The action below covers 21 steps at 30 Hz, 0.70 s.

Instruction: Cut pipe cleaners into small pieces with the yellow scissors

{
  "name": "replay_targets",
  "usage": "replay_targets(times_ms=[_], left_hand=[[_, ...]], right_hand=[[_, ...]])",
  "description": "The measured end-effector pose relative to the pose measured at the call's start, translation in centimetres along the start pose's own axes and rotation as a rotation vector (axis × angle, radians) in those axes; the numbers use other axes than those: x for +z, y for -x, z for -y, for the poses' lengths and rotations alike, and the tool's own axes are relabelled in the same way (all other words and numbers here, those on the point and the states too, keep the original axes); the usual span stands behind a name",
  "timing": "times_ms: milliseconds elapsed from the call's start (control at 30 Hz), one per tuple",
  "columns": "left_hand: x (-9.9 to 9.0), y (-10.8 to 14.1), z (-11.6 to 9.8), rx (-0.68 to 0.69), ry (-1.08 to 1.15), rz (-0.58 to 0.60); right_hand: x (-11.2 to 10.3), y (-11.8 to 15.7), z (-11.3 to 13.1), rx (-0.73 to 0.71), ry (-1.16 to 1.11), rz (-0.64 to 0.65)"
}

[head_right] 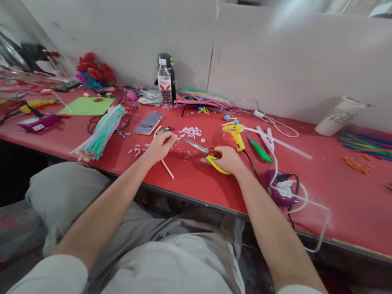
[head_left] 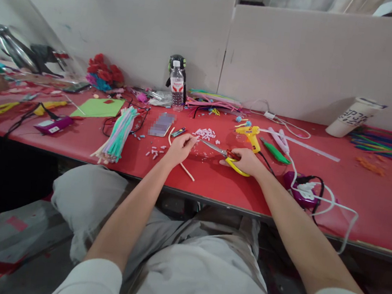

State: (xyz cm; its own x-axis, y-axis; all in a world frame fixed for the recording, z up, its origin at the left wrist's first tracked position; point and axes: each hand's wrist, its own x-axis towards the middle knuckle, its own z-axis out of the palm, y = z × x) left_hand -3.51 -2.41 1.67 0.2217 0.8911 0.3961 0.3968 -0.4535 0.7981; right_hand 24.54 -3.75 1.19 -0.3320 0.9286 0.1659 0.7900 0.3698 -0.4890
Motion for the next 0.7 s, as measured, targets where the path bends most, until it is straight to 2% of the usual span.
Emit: replay_targets(times_ms=[700], left_hand=[[-0.16,-0.01,-0.23,0.046,-0.053,-0.057]], right_hand=[[-0.14,0.13,0.23,0.007,-0.007,-0.008]])
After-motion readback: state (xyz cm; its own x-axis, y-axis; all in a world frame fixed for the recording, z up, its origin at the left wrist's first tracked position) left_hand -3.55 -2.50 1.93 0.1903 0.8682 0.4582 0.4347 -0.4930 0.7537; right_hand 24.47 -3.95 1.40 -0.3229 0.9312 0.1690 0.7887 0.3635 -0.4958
